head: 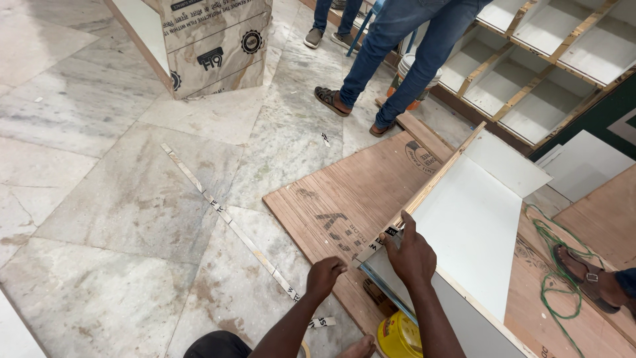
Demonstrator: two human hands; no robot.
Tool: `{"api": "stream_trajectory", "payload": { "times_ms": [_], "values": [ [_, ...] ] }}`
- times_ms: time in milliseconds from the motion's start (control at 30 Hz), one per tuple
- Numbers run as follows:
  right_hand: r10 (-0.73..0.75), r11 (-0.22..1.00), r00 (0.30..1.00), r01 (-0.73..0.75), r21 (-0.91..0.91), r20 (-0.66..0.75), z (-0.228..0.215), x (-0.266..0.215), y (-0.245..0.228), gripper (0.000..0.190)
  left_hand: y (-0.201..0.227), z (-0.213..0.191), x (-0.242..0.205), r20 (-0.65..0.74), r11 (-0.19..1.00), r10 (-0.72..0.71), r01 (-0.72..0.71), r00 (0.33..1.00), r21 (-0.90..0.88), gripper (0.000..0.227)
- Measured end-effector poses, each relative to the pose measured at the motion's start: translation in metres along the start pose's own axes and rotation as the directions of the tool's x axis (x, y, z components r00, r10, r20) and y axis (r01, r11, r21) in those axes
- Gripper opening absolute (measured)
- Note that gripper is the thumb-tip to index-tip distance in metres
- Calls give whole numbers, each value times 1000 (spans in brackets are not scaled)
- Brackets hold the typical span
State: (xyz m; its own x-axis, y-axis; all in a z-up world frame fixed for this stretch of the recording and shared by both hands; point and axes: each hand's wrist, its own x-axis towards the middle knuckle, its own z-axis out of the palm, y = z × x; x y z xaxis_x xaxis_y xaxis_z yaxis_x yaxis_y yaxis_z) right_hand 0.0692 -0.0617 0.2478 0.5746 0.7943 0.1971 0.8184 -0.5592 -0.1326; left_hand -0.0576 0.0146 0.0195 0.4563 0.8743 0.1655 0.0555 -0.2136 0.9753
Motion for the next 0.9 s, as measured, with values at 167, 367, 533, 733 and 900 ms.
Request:
{"api": "stream_trajectory", "payload": {
  "times_ms": [167,367,533,733,900],
  "values": [
    [-23,1000,1000,23,-15,-17,-3,-2,-2,85,-10,0,-4,-66,980,-109,97,992,-172,35],
    [-32,999,999,32,4,-34,-3,-2,-2,83,57,22,42,7,945,193,-184,981,-272,42],
    [-98,995,990,100,10,-98,2,-3,7,82,85,14,57,97,964,227,-210,969,-162,30],
    [-64,998,997,64,12,-50,4,-3,9,82,61,9,51,135,965,199,-170,971,-200,33],
    [-160,985,977,168,45,-144,3,-2,7,84,44,1,39,171,990,116,-99,979,-104,37]
  ]
}}
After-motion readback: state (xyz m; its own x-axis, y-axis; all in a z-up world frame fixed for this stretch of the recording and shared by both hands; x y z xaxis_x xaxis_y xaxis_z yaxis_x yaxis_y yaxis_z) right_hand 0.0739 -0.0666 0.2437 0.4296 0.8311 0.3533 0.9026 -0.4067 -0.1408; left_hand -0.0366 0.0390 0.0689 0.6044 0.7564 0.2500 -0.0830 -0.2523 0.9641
